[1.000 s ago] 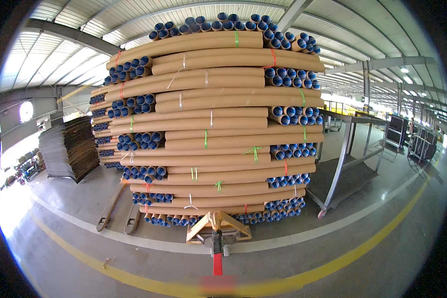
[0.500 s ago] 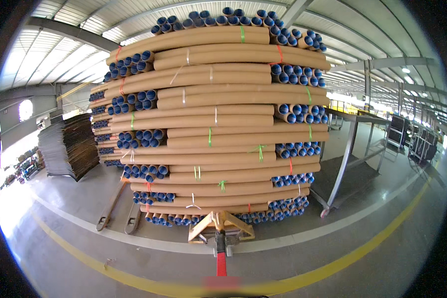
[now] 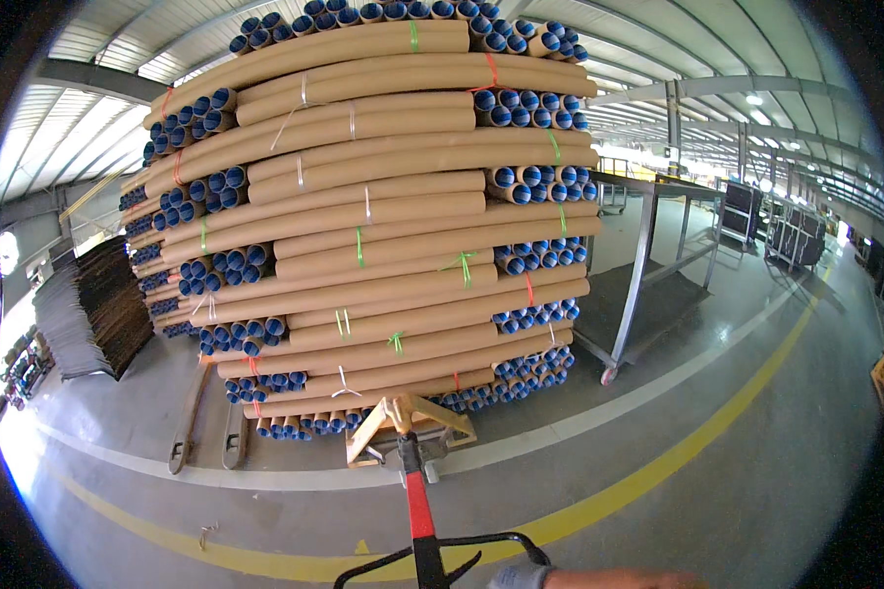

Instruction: Moving a large stack of blue tubes on a pallet using a manual pallet jack.

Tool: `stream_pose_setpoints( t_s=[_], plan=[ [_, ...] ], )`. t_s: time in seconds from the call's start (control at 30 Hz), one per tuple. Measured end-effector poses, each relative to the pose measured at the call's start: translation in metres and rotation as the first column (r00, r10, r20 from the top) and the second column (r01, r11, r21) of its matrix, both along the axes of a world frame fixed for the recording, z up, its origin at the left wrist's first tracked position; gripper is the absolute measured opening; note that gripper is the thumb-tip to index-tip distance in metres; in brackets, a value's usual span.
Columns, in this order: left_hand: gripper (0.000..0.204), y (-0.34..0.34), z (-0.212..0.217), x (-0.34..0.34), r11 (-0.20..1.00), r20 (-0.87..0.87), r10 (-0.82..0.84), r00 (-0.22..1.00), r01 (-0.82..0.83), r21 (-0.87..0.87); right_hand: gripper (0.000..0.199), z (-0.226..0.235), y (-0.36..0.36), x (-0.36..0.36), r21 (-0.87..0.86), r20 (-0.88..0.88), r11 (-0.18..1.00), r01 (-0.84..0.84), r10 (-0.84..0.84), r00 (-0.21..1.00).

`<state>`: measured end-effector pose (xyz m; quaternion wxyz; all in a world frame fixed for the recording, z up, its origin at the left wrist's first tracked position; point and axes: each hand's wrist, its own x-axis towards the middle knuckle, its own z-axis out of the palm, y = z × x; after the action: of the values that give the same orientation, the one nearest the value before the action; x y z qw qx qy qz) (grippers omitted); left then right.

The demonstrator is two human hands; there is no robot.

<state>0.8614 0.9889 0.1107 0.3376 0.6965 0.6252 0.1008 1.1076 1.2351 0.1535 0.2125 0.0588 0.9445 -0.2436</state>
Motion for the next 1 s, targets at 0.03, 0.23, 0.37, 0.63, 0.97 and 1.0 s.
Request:
stream_pose_setpoints(
  t_s=[0.03,0.23,0.37,0.63,0.97,1.0],
  plan=[
    [0.033,-0.011,-0.009,0.014,0.999,-0.015,0.032,0.999,-0.033,-0.008,0.026,-0.029,-0.011,0.013,0.007,-0.016,1.000,0.027,-0.027,1.000],
    [0.030,-0.037,-0.110,0.068,0.955,-0.197,-0.061,0.979,0.000,-0.297,0.030,-0.175,-0.071,0.066,0.141,0.206,0.965,0.221,-0.247,0.947],
    [0.040,-0.023,-0.060,0.028,0.966,0.008,-0.031,0.999,0.032,-0.258,0.029,-0.072,-0.037,0.017,0.033,0.184,0.999,0.013,-0.019,0.983],
    [0.038,-0.014,-0.040,0.029,0.998,0.070,0.016,0.997,-0.011,-0.069,0.038,-0.092,-0.023,0.022,0.001,0.230,0.993,-0.114,0.111,0.967],
    [0.049,-0.006,-0.072,0.029,0.892,-0.010,-0.167,0.986,0.146,-0.429,0.042,-0.076,-0.025,0.023,-0.032,0.253,0.996,-0.085,0.091,0.963],
    [0.044,0.007,-0.039,0.024,0.880,-0.008,-0.105,0.994,0.089,-0.466,0.047,-0.050,-0.011,0.011,-0.069,0.237,0.993,-0.094,0.108,0.965]
  ],
)
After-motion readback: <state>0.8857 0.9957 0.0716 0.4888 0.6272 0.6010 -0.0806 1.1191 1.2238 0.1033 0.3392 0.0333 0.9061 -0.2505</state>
